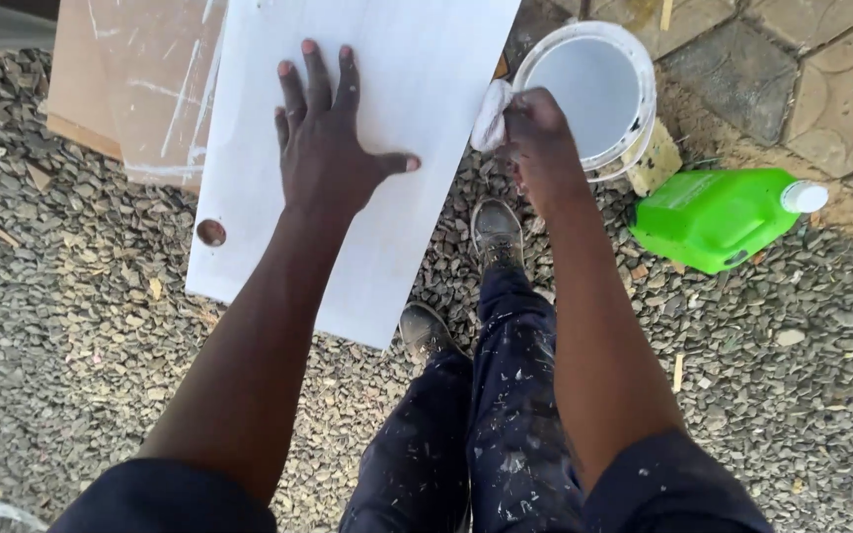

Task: The person paints a white rectangular board with two circular holes using a paintbrush. They repeatedly dip the brush into a white paint bucket and apply paint to the board's surface and edges. The board is repositioned several times during the process.

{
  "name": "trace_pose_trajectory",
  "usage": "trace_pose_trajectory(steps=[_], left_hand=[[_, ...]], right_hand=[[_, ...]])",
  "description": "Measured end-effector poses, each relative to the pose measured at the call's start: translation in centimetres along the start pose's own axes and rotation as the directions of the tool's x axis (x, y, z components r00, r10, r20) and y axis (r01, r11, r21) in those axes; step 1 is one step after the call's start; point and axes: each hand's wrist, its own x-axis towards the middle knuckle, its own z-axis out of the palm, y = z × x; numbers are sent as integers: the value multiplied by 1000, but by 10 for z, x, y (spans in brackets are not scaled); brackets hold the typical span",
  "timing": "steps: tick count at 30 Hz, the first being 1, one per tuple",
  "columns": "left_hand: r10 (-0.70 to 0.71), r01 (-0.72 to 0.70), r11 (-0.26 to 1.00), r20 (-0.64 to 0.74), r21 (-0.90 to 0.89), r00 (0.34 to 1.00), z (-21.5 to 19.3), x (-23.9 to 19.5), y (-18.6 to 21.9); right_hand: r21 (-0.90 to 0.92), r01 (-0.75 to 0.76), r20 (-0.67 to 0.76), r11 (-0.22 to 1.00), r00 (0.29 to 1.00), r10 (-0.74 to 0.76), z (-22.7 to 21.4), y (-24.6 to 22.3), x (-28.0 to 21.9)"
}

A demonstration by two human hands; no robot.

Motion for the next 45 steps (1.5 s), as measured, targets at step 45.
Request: trace_pose_trajectory(steps=[45], left_hand=[[38, -111, 831, -144, -545, 989, 78, -84, 130]], right_hand=[[-924, -50, -107, 380, 985, -132, -90, 108, 207]])
